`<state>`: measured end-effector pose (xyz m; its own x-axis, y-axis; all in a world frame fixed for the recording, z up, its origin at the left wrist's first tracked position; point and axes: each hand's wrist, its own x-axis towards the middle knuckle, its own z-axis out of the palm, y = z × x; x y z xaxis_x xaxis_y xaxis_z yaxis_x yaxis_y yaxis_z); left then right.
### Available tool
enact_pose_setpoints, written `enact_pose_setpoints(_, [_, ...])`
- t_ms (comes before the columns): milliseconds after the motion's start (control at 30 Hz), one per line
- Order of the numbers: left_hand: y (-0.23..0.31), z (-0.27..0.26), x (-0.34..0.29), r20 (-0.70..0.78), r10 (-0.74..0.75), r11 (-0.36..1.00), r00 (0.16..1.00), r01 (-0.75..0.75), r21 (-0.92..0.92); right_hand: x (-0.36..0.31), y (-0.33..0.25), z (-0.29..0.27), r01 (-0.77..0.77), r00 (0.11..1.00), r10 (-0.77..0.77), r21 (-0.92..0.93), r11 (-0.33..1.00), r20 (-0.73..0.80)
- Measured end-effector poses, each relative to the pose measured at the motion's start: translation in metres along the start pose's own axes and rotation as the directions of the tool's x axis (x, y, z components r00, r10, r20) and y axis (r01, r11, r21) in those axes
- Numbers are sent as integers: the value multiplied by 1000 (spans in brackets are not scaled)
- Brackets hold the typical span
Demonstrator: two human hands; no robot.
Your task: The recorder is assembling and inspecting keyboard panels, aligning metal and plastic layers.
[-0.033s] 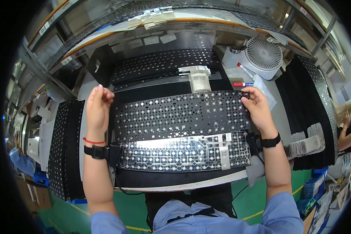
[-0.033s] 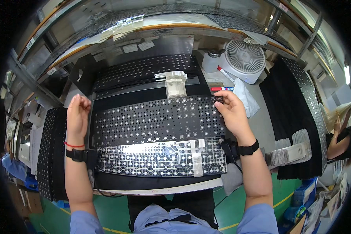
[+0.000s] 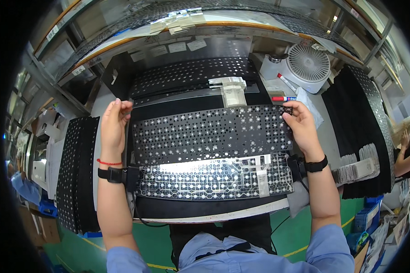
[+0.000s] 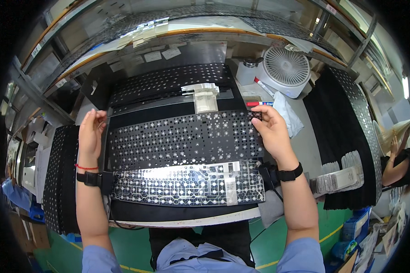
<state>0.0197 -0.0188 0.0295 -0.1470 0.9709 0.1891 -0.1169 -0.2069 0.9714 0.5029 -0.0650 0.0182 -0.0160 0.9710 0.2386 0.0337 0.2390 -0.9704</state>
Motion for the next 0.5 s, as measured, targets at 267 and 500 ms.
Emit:
enact_pose_setpoints(267, [-13,-2,6,326,-440,897,837,425,118,4,4,-8,-34,986,48,89,995,-157])
enact_pose_setpoints(500, [-25,3,3,387,-406,902,828,294,315,4,7,-8,-46,976,78,155,987,-205])
